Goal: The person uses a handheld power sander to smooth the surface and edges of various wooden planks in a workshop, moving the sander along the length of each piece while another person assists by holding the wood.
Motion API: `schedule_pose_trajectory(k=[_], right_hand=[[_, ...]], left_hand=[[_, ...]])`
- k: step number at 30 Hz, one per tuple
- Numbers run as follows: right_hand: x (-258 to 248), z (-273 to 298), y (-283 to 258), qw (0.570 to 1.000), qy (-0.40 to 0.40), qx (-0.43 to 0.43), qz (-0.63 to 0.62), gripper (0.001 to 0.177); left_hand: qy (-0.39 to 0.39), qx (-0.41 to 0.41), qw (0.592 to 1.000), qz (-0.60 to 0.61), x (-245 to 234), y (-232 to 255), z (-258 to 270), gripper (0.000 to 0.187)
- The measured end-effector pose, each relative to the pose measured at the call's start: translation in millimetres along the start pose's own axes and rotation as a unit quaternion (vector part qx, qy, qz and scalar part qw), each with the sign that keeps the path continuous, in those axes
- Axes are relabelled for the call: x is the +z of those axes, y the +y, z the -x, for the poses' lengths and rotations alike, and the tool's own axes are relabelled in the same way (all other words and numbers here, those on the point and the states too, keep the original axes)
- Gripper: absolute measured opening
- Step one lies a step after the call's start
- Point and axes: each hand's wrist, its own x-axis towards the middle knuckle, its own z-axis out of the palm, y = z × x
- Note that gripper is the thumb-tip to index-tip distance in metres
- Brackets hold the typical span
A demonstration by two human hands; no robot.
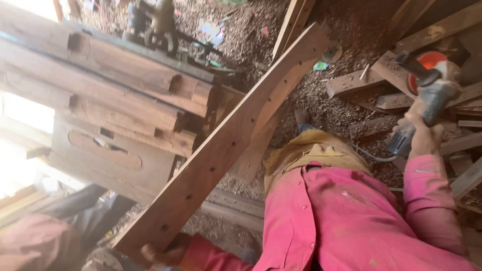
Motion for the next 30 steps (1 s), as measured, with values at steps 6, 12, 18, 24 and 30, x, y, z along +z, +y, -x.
schedule_pose_trajectory(k=[6, 12, 18, 24, 30], right_hand=[[-3, -4, -2, 1.0, -0.007, -0.003, 0.014, 0.037], [-16, -7, -8, 1.0, -0.009, -0.004, -0.023, 0.037], [-34, -1, -5, 0.999, 0.016, 0.007, -0.039, 0.035], [-50, 15, 17, 0.995, 0.085, 0.038, -0.043, 0.037], [-69, 2, 24, 0.991, 0.122, 0.034, -0.04, 0.041]], left_hand=[[-0.139, 0.104, 0.979, -0.108, 118, -16, 35, 0.07], [-0.256, 0.222, 0.928, -0.156, 245, -42, 83, 0.071], [-0.324, 0.317, 0.877, -0.159, 346, -43, 109, 0.073], [-0.375, 0.438, 0.816, -0.033, 376, 8, 155, 0.076], [-0.499, 0.529, 0.658, -0.195, 536, 68, 218, 0.056]])
